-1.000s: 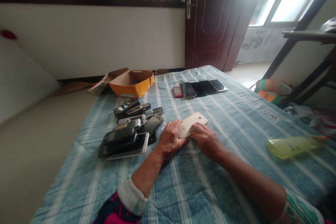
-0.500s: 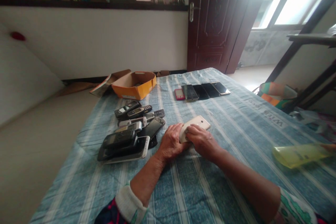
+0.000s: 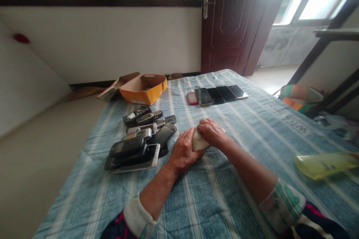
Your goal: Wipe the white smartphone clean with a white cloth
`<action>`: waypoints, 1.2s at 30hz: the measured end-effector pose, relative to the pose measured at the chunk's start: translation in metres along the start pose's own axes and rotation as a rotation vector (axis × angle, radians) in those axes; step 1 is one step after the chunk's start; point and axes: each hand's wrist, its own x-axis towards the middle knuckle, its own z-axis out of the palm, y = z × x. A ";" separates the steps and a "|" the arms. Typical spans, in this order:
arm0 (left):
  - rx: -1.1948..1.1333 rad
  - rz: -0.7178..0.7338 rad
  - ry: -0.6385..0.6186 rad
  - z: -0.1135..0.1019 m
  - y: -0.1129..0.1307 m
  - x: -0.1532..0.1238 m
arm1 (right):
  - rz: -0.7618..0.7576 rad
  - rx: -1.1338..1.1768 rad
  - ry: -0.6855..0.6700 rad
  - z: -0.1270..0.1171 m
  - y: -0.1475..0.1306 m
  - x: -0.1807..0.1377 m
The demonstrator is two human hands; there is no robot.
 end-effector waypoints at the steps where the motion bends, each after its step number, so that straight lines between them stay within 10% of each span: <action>1: 0.004 -0.005 -0.004 0.001 0.000 0.000 | 0.038 -0.021 -0.002 -0.001 0.003 0.001; 15: -0.087 -0.086 0.033 0.005 -0.001 -0.001 | -0.115 -0.034 -0.040 0.005 -0.026 0.008; 26: -0.102 -0.106 -0.025 0.003 0.003 0.000 | 0.170 -0.168 -0.048 -0.006 -0.006 0.002; 36: -0.134 -0.058 -0.038 0.001 0.006 0.001 | -0.023 -0.096 -0.065 -0.002 -0.017 0.002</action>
